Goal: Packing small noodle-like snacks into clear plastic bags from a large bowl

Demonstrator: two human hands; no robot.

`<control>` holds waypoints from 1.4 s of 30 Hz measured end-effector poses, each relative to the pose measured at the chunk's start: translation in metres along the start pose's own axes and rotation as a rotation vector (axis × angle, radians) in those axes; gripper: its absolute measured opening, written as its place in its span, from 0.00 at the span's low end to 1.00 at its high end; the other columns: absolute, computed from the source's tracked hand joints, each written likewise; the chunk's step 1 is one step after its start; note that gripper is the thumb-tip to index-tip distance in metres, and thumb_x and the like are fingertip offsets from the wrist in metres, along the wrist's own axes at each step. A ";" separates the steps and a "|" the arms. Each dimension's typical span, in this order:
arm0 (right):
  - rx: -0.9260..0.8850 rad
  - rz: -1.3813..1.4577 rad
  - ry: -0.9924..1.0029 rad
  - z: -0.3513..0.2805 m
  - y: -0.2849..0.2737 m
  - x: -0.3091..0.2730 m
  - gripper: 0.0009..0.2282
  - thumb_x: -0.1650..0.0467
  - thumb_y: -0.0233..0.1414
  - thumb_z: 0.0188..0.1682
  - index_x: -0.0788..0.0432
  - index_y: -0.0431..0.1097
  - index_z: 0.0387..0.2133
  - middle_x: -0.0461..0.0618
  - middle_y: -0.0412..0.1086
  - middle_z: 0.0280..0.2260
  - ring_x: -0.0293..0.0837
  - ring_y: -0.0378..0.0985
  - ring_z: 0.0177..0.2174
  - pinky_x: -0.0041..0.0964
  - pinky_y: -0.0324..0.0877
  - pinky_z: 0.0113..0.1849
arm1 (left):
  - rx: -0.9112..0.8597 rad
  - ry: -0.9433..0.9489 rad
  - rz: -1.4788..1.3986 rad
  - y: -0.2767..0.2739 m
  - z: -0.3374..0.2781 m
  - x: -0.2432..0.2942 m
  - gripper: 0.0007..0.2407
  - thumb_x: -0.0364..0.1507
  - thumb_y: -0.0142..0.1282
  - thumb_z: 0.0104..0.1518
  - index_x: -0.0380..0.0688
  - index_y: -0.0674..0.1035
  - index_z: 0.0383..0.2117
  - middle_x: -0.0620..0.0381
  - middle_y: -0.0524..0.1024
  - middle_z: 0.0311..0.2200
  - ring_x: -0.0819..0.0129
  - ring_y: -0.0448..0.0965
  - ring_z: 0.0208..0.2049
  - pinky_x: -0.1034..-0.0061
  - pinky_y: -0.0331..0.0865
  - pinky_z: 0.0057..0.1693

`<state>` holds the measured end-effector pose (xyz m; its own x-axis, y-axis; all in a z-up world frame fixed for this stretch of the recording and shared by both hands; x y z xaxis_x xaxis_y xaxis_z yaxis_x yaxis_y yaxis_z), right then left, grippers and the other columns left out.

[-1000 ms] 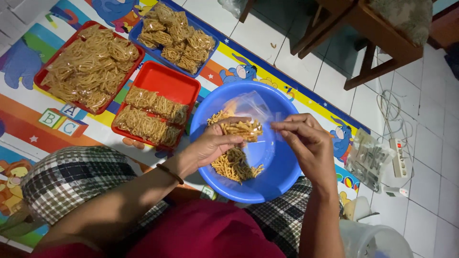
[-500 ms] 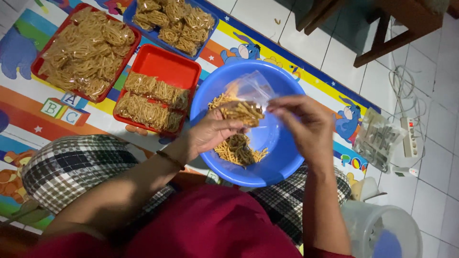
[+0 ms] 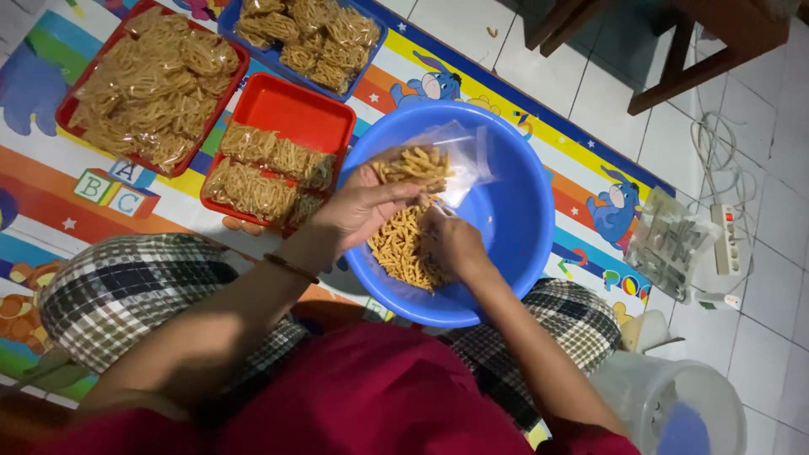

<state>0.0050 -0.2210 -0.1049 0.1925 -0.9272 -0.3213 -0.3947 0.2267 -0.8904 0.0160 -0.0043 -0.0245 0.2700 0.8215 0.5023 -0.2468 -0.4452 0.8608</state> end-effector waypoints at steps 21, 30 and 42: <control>0.770 0.443 -0.228 -0.092 -0.198 -0.035 0.06 0.74 0.58 0.53 0.59 0.78 0.42 0.52 0.68 0.36 0.48 0.67 0.46 0.44 0.62 0.51 | 0.038 0.070 0.265 0.028 0.001 -0.001 0.20 0.16 0.64 0.51 0.34 0.78 0.53 0.42 0.81 0.46 0.61 0.83 0.45 0.71 0.80 0.50; 0.527 0.555 -0.295 -0.069 -0.179 -0.060 0.06 0.71 0.62 0.47 0.53 0.82 0.37 0.52 0.71 0.31 0.46 0.70 0.36 0.42 0.65 0.46 | -0.019 0.025 0.301 0.025 -0.007 -0.006 0.22 0.15 0.64 0.51 0.31 0.76 0.55 0.37 0.80 0.46 0.62 0.84 0.42 0.75 0.83 0.44; 0.641 0.763 -0.225 -0.065 -0.173 -0.084 0.07 0.72 0.68 0.41 0.60 0.79 0.29 0.49 0.75 0.26 0.39 0.72 0.31 0.34 0.67 0.41 | -0.031 0.005 0.271 0.030 -0.008 -0.007 0.23 0.16 0.63 0.53 0.32 0.74 0.58 0.37 0.79 0.48 0.61 0.84 0.43 0.75 0.84 0.43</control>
<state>-0.0011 -0.2019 0.0966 0.2817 -0.4063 -0.8692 0.0598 0.9116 -0.4067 -0.0010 -0.0199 -0.0029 0.1854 0.6759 0.7133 -0.3379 -0.6377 0.6922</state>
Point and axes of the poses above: each hand's wrist, its own z-axis towards the middle knuckle, its own y-axis out of the palm, x = y × z, the point moved 2 cm from there along z, towards the middle knuckle
